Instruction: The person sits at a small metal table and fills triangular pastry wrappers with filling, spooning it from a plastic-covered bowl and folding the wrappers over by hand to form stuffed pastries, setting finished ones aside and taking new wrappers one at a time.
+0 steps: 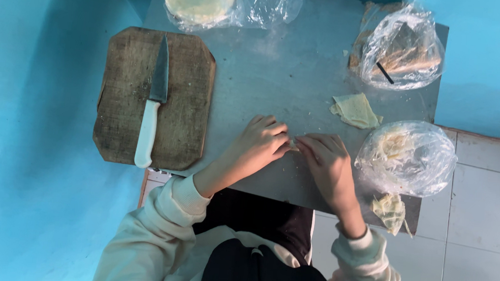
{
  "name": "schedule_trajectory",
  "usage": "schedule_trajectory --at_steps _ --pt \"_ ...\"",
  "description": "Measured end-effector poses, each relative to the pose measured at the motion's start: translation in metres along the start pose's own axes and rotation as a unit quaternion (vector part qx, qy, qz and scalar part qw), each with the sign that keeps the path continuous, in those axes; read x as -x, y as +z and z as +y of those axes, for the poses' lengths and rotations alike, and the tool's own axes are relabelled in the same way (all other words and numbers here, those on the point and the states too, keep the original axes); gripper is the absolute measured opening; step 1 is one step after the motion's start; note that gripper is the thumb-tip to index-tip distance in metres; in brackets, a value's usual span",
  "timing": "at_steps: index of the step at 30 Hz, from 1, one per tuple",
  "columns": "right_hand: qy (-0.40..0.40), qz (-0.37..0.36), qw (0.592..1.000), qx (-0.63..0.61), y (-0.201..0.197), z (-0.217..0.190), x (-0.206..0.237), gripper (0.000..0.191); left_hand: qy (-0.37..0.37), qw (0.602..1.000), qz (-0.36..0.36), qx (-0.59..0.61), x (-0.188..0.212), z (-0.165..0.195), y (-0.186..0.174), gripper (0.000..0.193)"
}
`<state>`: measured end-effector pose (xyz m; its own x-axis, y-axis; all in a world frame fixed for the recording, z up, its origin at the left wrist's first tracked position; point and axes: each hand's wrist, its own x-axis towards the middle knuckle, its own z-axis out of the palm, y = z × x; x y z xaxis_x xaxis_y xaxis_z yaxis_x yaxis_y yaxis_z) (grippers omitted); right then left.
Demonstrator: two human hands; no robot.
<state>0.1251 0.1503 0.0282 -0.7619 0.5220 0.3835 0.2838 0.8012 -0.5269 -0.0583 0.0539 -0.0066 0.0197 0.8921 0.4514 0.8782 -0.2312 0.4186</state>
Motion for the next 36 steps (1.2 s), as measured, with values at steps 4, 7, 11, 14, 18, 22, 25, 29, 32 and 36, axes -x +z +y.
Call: schedule_trajectory --at_steps 4,7,11,14,18,22,25,29,32,36 --pt "-0.031 0.017 0.999 -0.002 0.005 -0.003 0.005 0.022 -0.019 0.999 -0.042 0.008 -0.004 -0.004 -0.002 0.01" --pt "-0.039 0.018 0.999 0.016 0.006 -0.002 0.006 0.022 -0.014 0.998 -0.055 -0.004 -0.007 -0.005 -0.005 0.011" --pt "-0.026 -0.001 1.0 0.007 0.005 0.003 0.001 0.021 -0.016 1.0 -0.017 -0.005 -0.006 0.0 -0.01 0.022" --pt "-0.017 -0.015 1.0 0.002 0.005 0.005 -0.001 0.021 -0.019 1.0 -0.008 -0.018 -0.005 0.005 -0.013 0.023" --pt "-0.003 -0.027 1.0 -0.004 0.006 0.009 -0.004 0.021 -0.018 0.999 -0.018 -0.025 -0.004 0.007 -0.013 0.016" --pt "-0.008 -0.024 1.0 -0.002 0.008 0.009 -0.005 0.022 -0.013 0.999 -0.022 -0.04 -0.004 0.005 -0.009 0.011" --pt "-0.017 -0.014 1.0 -0.003 0.008 0.007 -0.004 0.023 -0.006 0.999 -0.015 -0.047 -0.005 0.003 -0.006 0.009" --pt "-0.042 -0.01 0.999 0.014 0.007 0.003 -0.001 0.027 -0.001 0.999 -0.003 -0.047 -0.005 0.001 -0.006 0.007" --pt "-0.046 0.001 0.999 0.025 0.008 0.001 0.0 0.026 -0.002 0.999 -0.007 -0.051 -0.004 0.002 -0.008 0.01" --pt "-0.05 -0.003 0.998 0.034 0.008 0.001 0.0 0.026 -0.005 0.997 -0.022 -0.068 -0.002 0.006 -0.009 0.017"
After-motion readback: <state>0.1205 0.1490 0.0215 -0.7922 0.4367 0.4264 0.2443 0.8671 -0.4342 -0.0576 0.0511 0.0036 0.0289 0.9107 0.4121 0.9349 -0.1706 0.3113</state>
